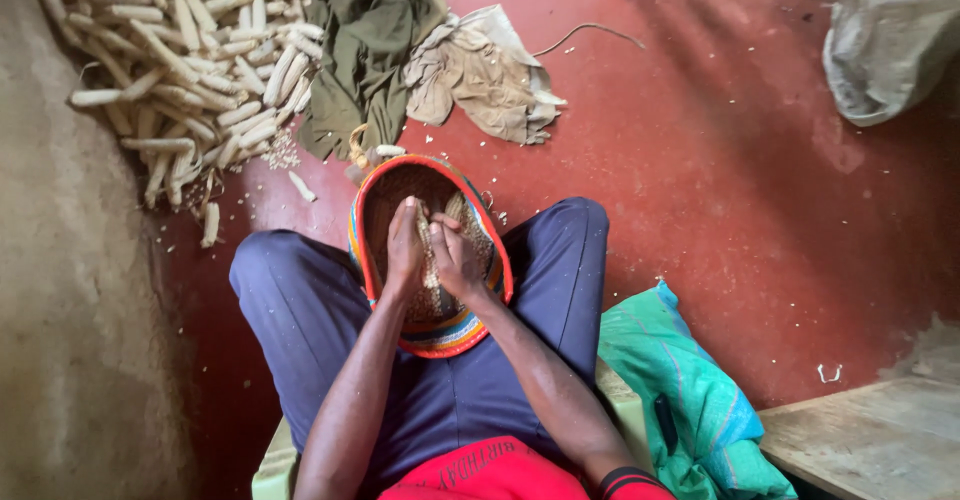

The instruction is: Shelling corn kernels from the cob by hand into a basket

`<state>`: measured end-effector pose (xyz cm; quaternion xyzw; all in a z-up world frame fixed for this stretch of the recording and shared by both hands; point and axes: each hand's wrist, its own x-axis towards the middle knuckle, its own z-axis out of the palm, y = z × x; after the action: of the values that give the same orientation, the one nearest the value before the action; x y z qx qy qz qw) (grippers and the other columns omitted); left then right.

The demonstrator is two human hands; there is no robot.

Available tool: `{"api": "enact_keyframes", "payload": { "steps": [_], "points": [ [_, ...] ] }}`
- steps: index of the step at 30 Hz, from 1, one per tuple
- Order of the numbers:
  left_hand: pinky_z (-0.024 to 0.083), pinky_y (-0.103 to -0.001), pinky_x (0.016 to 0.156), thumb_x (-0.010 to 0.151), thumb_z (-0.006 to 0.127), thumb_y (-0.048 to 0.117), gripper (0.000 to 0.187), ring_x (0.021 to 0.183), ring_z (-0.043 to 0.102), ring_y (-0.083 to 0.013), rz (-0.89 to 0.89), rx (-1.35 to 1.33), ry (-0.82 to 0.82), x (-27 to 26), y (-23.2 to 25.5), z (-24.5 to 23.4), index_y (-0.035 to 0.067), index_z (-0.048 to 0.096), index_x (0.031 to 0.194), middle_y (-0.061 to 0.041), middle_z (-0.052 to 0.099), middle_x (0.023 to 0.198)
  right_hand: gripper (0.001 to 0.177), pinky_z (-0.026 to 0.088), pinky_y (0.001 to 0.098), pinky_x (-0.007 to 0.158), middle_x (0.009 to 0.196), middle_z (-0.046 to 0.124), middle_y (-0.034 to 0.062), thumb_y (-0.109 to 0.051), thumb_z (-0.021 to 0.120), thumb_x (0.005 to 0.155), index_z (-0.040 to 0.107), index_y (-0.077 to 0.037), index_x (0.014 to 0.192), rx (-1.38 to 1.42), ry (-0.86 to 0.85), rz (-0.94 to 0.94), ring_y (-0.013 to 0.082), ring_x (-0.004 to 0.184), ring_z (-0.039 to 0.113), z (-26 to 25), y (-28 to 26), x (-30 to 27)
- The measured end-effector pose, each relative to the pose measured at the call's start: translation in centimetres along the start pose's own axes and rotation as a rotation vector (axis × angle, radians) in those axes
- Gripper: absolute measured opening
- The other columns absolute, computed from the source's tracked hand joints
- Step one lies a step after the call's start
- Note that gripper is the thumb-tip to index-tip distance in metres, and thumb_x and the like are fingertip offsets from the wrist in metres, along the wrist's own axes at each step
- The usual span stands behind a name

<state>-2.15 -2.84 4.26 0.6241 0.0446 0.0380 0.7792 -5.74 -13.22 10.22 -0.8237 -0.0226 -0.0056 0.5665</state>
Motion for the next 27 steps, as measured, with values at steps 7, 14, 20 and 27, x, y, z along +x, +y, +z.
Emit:
{"api": "enact_keyframes", "payload": {
  "steps": [7,14,20,27],
  "points": [
    [0.041,-0.032,0.083,0.116,0.046,0.027,0.03,0.083,0.047,-0.0153,0.0,-0.024,-0.011,0.9,0.2,0.2,0.012,0.059,0.093,-0.001,0.047,0.086,0.058,0.049,0.0586,0.102,0.118,0.071,0.0369,-0.047,0.047,0.113,0.066,0.004,0.133,0.119,-0.087,0.072,0.0479,0.118,0.068,-0.2,-2.1,0.8],
    [0.043,-0.036,0.086,0.112,0.047,0.022,0.027,0.086,0.052,-0.0199,-0.009,-0.026,-0.013,1.3,-1.5,-0.5,0.01,0.06,0.093,-0.005,0.052,0.087,0.049,0.048,0.0469,0.111,0.12,0.073,0.0202,-0.037,0.042,0.118,0.072,0.001,0.123,0.343,-0.026,0.026,0.0289,0.12,0.065,1.4,-0.2,2.6],
    [0.045,-0.039,0.089,0.11,0.047,0.019,0.025,0.089,0.055,-0.0237,0.021,-0.007,-0.001,2.2,-2.8,-1.0,0.008,0.061,0.093,-0.008,0.056,0.087,0.06,0.038,0.0488,0.124,0.143,0.064,0.0227,-0.059,0.051,0.11,0.068,-0.007,0.137,0.28,0.039,0.249,0.0359,0.138,0.054,2.3,-0.6,3.4],
    [0.048,-0.044,0.093,0.107,0.048,0.015,0.022,0.093,0.06,-0.0283,-0.022,0.049,-0.037,2.6,-3.3,-1.7,0.006,0.062,0.092,-0.012,0.062,0.088,0.055,0.037,0.0541,0.123,0.146,0.059,0.0306,-0.044,0.046,0.115,0.064,0.0,0.141,0.104,-0.045,0.083,0.0439,0.14,0.053,1.8,0.6,2.1]
  ]
}}
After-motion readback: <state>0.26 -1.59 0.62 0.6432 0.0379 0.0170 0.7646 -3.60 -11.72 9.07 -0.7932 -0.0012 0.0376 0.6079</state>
